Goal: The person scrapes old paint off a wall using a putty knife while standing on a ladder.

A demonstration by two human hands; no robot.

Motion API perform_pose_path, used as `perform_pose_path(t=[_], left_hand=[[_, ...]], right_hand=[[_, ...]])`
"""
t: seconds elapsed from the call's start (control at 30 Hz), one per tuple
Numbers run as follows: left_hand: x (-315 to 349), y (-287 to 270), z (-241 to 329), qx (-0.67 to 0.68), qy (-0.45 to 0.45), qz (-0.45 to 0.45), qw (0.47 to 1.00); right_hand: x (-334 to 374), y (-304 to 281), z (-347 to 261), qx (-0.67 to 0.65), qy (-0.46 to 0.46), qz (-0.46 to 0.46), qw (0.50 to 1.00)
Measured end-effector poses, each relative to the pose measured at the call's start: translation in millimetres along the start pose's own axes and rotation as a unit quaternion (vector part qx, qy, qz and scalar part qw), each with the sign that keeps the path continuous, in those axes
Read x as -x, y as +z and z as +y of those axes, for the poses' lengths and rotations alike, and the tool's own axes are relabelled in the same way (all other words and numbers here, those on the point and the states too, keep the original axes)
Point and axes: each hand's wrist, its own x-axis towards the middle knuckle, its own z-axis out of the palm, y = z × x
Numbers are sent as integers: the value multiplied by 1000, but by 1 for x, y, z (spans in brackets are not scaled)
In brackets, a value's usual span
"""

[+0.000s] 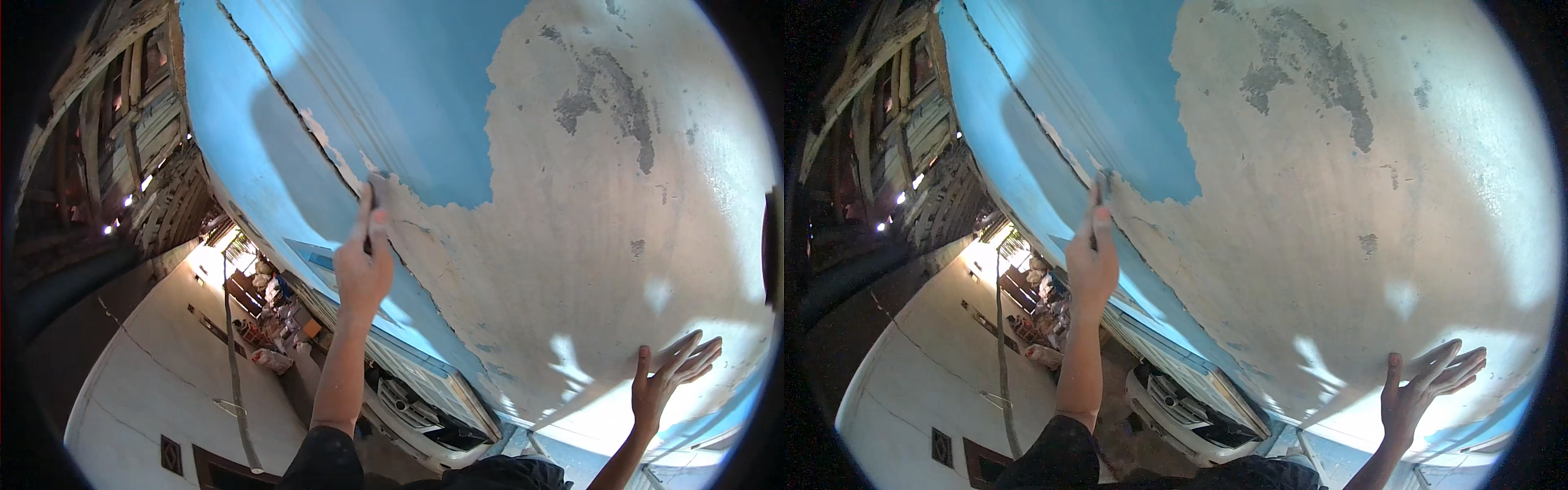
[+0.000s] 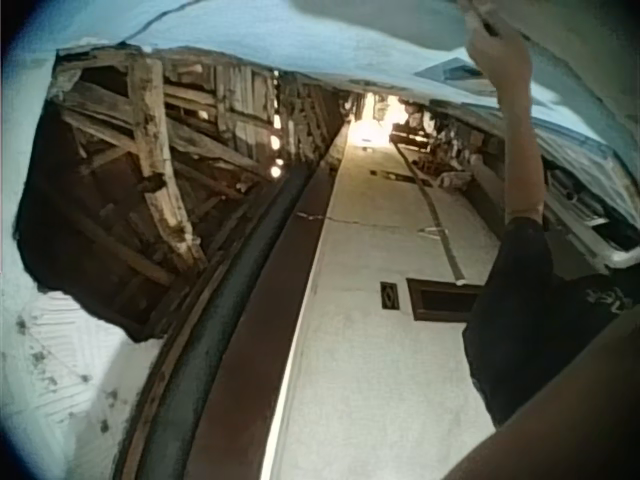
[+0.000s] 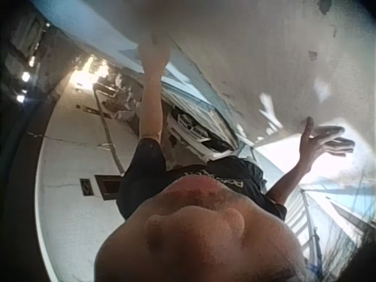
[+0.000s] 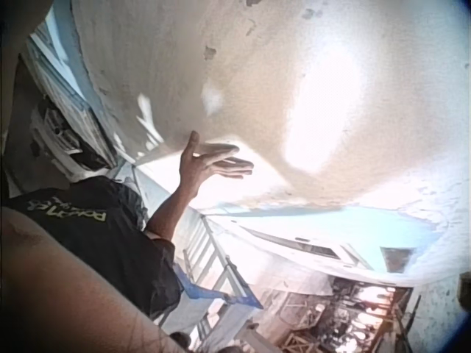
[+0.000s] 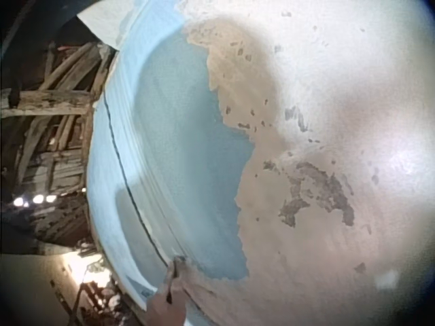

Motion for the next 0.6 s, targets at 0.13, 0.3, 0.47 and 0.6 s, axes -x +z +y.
perform_pose_path(t=[0.13, 0.3, 0.47, 0.6], left_hand=[[-33, -17, 13, 47, -5, 52, 998], [0, 4, -2, 10, 16, 2, 1000], [-27, -18, 17, 69, -46, 22, 996], [14, 4, 10, 41, -1, -51, 998]], right_hand=[[0, -1, -2, -10, -6, 1, 1000], [3, 2, 0, 3, 1, 3, 1000], [3, 1, -2, -8, 4, 0, 1000], [4, 1, 3, 8, -1, -2, 1000]])
